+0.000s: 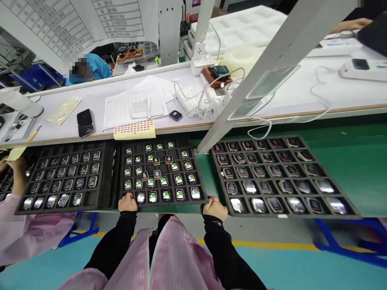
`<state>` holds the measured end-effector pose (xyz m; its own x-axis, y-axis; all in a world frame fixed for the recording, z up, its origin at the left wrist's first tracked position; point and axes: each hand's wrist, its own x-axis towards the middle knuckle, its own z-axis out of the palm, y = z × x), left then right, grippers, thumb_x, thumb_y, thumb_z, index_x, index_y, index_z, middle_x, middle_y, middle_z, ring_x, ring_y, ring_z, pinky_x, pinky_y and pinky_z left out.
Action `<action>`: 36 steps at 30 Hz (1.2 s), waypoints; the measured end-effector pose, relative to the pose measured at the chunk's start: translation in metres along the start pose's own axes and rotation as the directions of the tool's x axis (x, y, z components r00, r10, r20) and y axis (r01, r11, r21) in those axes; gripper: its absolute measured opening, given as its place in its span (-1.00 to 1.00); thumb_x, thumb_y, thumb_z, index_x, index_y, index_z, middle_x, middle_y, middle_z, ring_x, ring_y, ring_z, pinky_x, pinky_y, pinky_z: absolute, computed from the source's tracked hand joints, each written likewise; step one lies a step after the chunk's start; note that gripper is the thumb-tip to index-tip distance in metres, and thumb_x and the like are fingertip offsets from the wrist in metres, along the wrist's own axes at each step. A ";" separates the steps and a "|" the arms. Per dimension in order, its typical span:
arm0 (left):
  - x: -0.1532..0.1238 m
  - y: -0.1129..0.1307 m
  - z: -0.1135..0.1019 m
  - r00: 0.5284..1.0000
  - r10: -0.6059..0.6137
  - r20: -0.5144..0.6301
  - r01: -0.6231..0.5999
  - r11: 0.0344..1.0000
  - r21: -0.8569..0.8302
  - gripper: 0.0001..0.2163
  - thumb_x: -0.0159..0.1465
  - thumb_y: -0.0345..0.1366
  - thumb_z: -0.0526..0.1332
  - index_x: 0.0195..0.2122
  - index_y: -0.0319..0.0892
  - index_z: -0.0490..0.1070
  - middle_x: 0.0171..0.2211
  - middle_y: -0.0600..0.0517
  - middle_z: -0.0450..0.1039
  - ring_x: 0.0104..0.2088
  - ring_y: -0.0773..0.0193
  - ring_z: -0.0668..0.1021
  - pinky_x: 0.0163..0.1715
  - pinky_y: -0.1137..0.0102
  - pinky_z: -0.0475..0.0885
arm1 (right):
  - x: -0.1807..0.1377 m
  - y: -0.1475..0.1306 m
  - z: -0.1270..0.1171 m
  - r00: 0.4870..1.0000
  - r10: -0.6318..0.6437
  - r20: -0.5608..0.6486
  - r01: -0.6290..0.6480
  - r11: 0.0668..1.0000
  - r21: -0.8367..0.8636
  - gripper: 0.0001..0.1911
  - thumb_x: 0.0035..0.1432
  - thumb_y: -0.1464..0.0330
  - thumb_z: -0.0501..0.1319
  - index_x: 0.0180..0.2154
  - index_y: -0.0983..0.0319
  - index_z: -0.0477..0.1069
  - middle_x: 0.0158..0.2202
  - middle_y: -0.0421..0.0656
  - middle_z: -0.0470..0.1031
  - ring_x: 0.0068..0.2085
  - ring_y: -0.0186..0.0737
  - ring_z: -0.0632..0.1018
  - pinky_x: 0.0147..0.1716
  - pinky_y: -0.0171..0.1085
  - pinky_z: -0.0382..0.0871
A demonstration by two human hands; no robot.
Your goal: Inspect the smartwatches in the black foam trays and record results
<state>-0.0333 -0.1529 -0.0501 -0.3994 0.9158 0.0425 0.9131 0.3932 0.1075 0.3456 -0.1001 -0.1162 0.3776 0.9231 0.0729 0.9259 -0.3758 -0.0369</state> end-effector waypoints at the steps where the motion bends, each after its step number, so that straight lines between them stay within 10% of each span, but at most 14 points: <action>1: 0.000 0.000 -0.001 1.000 0.000 0.006 0.000 1.000 0.001 -0.84 0.13 -0.37 0.02 -0.35 -0.18 0.38 -0.45 -0.07 0.38 -0.32 0.13 0.43 -0.25 0.28 0.14 | 0.000 0.000 -0.001 1.000 0.001 -0.003 -0.001 1.000 -0.009 -0.59 0.25 0.30 -0.12 -0.31 0.37 0.44 -0.51 0.05 0.45 -0.44 -0.09 0.43 -0.32 -0.20 0.12; 26: -0.002 0.002 -0.005 1.000 0.002 -0.016 -0.003 1.000 -0.020 -0.85 0.14 -0.39 0.02 -0.35 -0.19 0.38 -0.45 -0.04 0.41 -0.32 0.15 0.42 -0.26 0.30 0.13 | 0.002 -0.008 -0.017 0.998 0.029 0.052 -0.035 0.991 0.125 -0.59 0.20 0.32 -0.11 -0.30 0.40 0.45 -0.51 0.06 0.42 -0.44 -0.08 0.43 -0.30 -0.18 0.17; 32: -0.001 0.001 -0.004 1.000 -0.009 -0.012 0.008 0.999 -0.041 -0.84 0.16 -0.39 0.02 -0.36 -0.17 0.39 -0.47 -0.02 0.42 -0.33 0.17 0.44 -0.26 0.31 0.13 | 0.015 -0.019 -0.039 0.856 0.445 0.263 -0.514 0.678 0.526 -0.64 0.12 0.29 -0.04 -0.35 0.31 0.48 -0.65 -0.10 0.36 -0.50 -0.08 0.43 -0.36 -0.17 0.29; 36: 0.000 0.001 -0.006 0.999 -0.019 0.035 0.020 1.000 -0.018 -0.83 0.17 -0.37 0.02 -0.35 -0.17 0.40 -0.47 -0.03 0.42 -0.32 0.16 0.45 -0.25 0.30 0.14 | 0.019 -0.047 -0.069 0.873 0.474 0.111 -0.399 0.565 0.722 -0.57 0.16 0.30 -0.11 -0.10 0.34 0.41 -0.39 -0.05 0.50 -0.30 -0.12 0.52 -0.24 -0.20 0.35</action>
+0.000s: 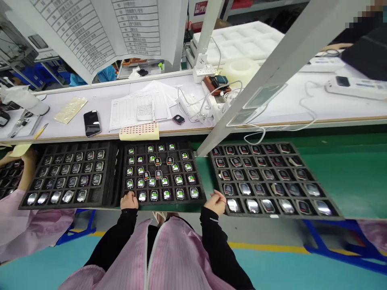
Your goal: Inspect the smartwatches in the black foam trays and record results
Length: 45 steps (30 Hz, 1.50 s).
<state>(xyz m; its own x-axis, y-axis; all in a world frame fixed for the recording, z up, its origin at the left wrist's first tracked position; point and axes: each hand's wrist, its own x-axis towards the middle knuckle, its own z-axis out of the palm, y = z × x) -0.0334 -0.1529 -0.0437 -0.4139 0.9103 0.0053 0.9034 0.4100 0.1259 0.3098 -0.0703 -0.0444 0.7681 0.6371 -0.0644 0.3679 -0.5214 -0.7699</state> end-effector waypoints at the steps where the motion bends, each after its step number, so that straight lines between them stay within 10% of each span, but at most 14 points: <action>1: 0.000 0.000 -0.001 1.000 -0.003 0.022 0.003 1.000 0.006 -0.83 0.17 -0.37 0.02 -0.35 -0.18 0.40 -0.46 -0.04 0.42 -0.31 0.16 0.45 -0.25 0.30 0.14 | -0.009 -0.014 0.002 0.995 -0.097 0.036 0.093 0.991 0.097 -0.56 0.15 0.30 -0.07 -0.03 0.34 0.35 -0.34 -0.05 0.51 -0.25 -0.12 0.52 -0.19 -0.19 0.35; 3: 0.002 0.001 -0.003 0.997 -0.009 0.072 0.008 1.000 0.012 -0.83 0.17 -0.37 0.02 -0.34 -0.18 0.39 -0.43 -0.04 0.43 -0.29 0.16 0.45 -0.24 0.30 0.14 | -0.031 -0.044 0.011 0.892 -0.355 0.279 0.291 0.925 0.245 -0.46 0.14 0.30 -0.01 0.15 0.35 0.16 -0.27 -0.05 0.52 -0.19 -0.12 0.52 -0.14 -0.15 0.36; 8: 0.007 0.005 -0.008 0.981 -0.047 0.189 0.038 0.998 0.049 -0.84 0.18 -0.35 0.02 -0.31 -0.20 0.37 -0.41 -0.07 0.44 -0.27 0.13 0.46 -0.23 0.29 0.13 | -0.087 -0.102 0.049 0.109 -0.744 0.659 0.727 0.512 0.457 -0.35 0.26 0.34 -0.08 0.31 0.37 -0.22 0.04 0.01 0.41 0.14 -0.13 0.34 0.18 -0.04 0.10; 11: 0.010 0.008 -0.009 0.967 -0.057 0.248 0.045 0.997 0.055 -0.82 0.20 -0.34 0.01 -0.27 -0.22 0.36 -0.37 -0.09 0.45 -0.25 0.12 0.47 -0.24 0.29 0.13 | -0.105 -0.110 0.071 -0.052 -0.711 0.702 0.815 0.376 0.441 -0.29 0.29 0.33 -0.11 0.31 0.44 -0.43 0.10 0.02 0.35 0.25 -0.13 0.16 0.25 0.02 -0.08; 17: 0.008 0.010 -0.009 0.958 -0.090 0.271 0.079 0.996 0.050 -0.81 0.21 -0.33 0.01 -0.23 -0.22 0.36 -0.34 -0.11 0.46 -0.23 0.10 0.46 -0.22 0.28 0.14 | -0.112 -0.100 0.091 -0.162 -0.632 0.758 0.904 0.214 0.371 -0.28 0.28 0.29 -0.10 0.30 0.54 -0.33 0.18 0.16 0.21 0.29 -0.04 0.04 0.25 0.09 -0.19; 25: 0.003 0.010 -0.007 0.964 -0.110 0.242 0.107 0.994 0.024 -0.84 0.18 -0.36 0.04 -0.26 -0.22 0.37 -0.35 -0.09 0.46 -0.25 0.11 0.45 -0.23 0.28 0.14 | -0.097 -0.128 0.102 -0.136 -0.621 0.772 0.911 0.228 0.344 -0.45 0.24 0.38 0.02 0.25 0.34 0.06 -0.02 0.00 0.40 0.07 -0.08 0.33 0.19 -0.07 0.02; 35: 0.001 0.009 -0.006 0.965 -0.107 0.240 0.103 0.994 0.032 -0.84 0.20 -0.36 0.03 -0.27 -0.22 0.36 -0.36 -0.07 0.45 -0.24 0.11 0.45 -0.24 0.29 0.14 | -0.101 -0.166 0.136 -0.347 -0.358 0.867 0.929 -0.007 0.369 -0.48 0.07 0.26 0.28 0.04 0.36 0.37 -0.05 0.05 0.38 0.00 0.05 0.34 -0.02 -0.09 0.18; 45: 0.001 0.009 -0.006 0.960 -0.113 0.256 0.111 0.994 0.020 -0.83 0.20 -0.35 0.04 -0.24 -0.22 0.37 -0.34 -0.08 0.45 -0.23 0.10 0.45 -0.23 0.27 0.14 | -0.080 -0.230 0.205 -0.119 -0.547 0.829 0.967 0.125 0.221 -0.46 0.15 0.21 0.20 0.11 0.35 0.30 0.01 0.08 0.34 0.03 0.08 0.30 -0.02 -0.08 0.16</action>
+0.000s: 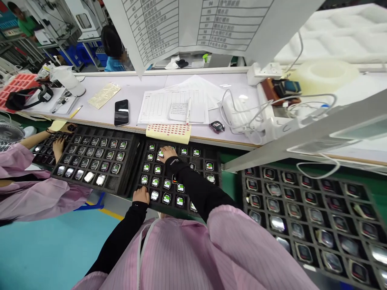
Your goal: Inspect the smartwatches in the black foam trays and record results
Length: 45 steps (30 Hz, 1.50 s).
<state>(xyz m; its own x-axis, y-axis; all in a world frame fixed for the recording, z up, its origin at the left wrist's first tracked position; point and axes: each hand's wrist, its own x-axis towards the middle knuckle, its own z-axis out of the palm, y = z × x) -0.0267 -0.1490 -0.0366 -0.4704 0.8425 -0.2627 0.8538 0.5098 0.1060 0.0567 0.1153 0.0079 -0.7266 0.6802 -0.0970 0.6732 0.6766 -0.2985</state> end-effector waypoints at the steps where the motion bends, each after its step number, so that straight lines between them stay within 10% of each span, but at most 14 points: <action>1: 0.000 0.000 0.000 1.000 0.000 0.007 -0.001 1.000 0.001 -0.83 0.20 -0.35 0.04 -0.24 -0.22 0.37 -0.34 -0.09 0.45 -0.23 0.10 0.45 -0.23 0.27 0.14 | 0.011 0.003 -0.001 1.000 0.008 0.002 -0.008 1.000 -0.004 -0.46 0.16 0.22 0.19 0.11 0.36 0.29 0.03 0.09 0.33 0.03 0.10 0.29 -0.02 -0.07 0.17; 11: 0.000 -0.001 0.000 1.000 0.000 -0.006 0.000 1.000 0.007 -0.86 0.18 -0.37 0.06 -0.27 -0.22 0.37 -0.36 -0.08 0.44 -0.25 0.11 0.45 -0.24 0.27 0.14 | 0.024 0.016 -0.010 0.990 -0.002 -0.139 0.004 1.000 0.013 -0.42 0.22 0.28 0.06 0.24 0.34 0.12 0.17 0.07 0.19 0.16 0.17 0.16 0.13 0.02 -0.02; 23: 0.001 -0.006 0.002 0.995 0.050 -0.083 -0.048 0.999 0.020 -0.83 0.20 -0.36 0.01 -0.32 -0.19 0.38 -0.42 -0.06 0.42 -0.29 0.14 0.45 -0.25 0.30 0.12 | -0.144 0.107 -0.001 0.836 0.442 -0.325 -0.317 0.873 0.371 -0.50 0.13 0.38 0.00 0.10 0.40 0.30 -0.10 -0.01 0.49 -0.07 -0.03 0.43 0.02 -0.09 0.26; 29: 0.003 -0.007 0.003 0.988 0.055 -0.146 -0.051 0.998 0.032 -0.82 0.18 -0.37 0.00 -0.34 -0.18 0.40 -0.47 -0.06 0.39 -0.32 0.16 0.44 -0.24 0.32 0.14 | -0.207 0.083 0.022 0.734 0.646 -0.210 -0.500 0.723 0.476 -0.50 0.11 0.38 0.00 0.09 0.35 0.31 -0.14 -0.07 0.52 -0.11 -0.05 0.47 -0.04 -0.13 0.33; 34: 0.005 -0.007 0.002 0.982 0.070 -0.176 -0.068 0.998 0.017 -0.82 0.17 -0.37 0.01 -0.37 -0.18 0.40 -0.49 -0.05 0.40 -0.34 0.16 0.45 -0.26 0.32 0.15 | -0.216 0.047 0.037 0.849 0.519 -0.094 -0.398 0.747 0.533 -0.40 0.13 0.38 -0.02 0.22 0.37 0.13 -0.02 -0.04 0.46 -0.25 -0.13 0.52 -0.13 -0.18 0.39; 39: 0.005 -0.006 0.000 0.981 0.080 -0.176 -0.074 0.996 0.039 -0.81 0.17 -0.37 0.00 -0.36 -0.18 0.41 -0.50 -0.04 0.39 -0.34 0.17 0.45 -0.26 0.32 0.15 | -0.203 0.032 0.035 0.854 0.502 0.133 -0.514 0.782 0.353 -0.20 0.15 0.39 0.00 0.32 0.44 -0.34 0.02 0.10 0.40 -0.24 -0.02 0.55 -0.18 -0.10 0.40; 45: 0.006 -0.005 -0.001 0.981 0.082 -0.177 -0.077 0.996 0.038 -0.82 0.16 -0.38 0.01 -0.37 -0.19 0.40 -0.50 -0.04 0.40 -0.35 0.17 0.45 -0.27 0.32 0.14 | -0.186 0.025 0.016 0.786 0.492 0.375 -0.560 0.823 0.094 -0.22 0.19 0.45 -0.02 0.30 0.56 -0.39 -0.18 0.25 0.47 -0.24 0.10 0.55 -0.21 -0.03 0.38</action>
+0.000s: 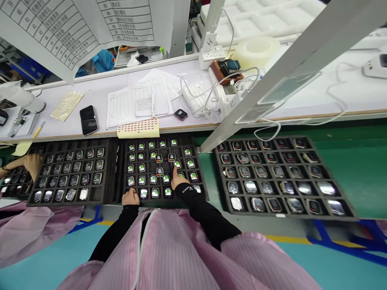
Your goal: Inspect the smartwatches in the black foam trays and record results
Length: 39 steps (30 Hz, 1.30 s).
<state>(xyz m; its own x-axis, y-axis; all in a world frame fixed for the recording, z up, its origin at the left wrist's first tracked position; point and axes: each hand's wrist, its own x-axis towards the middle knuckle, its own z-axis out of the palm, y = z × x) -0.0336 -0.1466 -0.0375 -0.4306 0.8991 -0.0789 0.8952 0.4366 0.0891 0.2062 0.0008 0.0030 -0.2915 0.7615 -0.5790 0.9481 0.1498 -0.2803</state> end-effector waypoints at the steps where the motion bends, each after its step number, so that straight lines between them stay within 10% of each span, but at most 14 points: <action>1: 0.000 0.000 0.000 1.000 0.002 -0.005 -0.002 1.000 0.000 -0.83 0.16 -0.38 0.01 -0.37 -0.19 0.40 -0.50 -0.04 0.40 -0.35 0.17 0.45 -0.27 0.33 0.14 | 0.000 -0.001 -0.002 1.000 -0.001 0.020 0.001 1.000 -0.024 -0.22 0.19 0.44 -0.02 0.30 0.56 -0.39 -0.18 0.26 0.47 -0.24 0.10 0.55 -0.21 -0.03 0.38; 39: 0.003 -0.005 0.005 0.999 0.021 -0.030 -0.021 1.000 0.016 -0.86 0.17 -0.39 0.04 -0.37 -0.19 0.39 -0.51 -0.03 0.39 -0.38 0.17 0.42 -0.31 0.34 0.10 | -0.002 -0.007 -0.009 0.991 -0.015 0.135 0.022 0.998 -0.052 -0.23 0.25 0.43 -0.01 0.29 0.59 -0.44 -0.10 0.29 0.42 -0.12 0.09 0.52 -0.19 -0.12 0.36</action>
<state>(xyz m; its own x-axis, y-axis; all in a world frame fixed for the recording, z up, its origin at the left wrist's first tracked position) -0.0390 -0.1464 -0.0435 -0.4147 0.9087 -0.0473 0.9057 0.4172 0.0748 0.2015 0.0035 0.0129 -0.3203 0.6673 -0.6724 0.9467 0.1996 -0.2529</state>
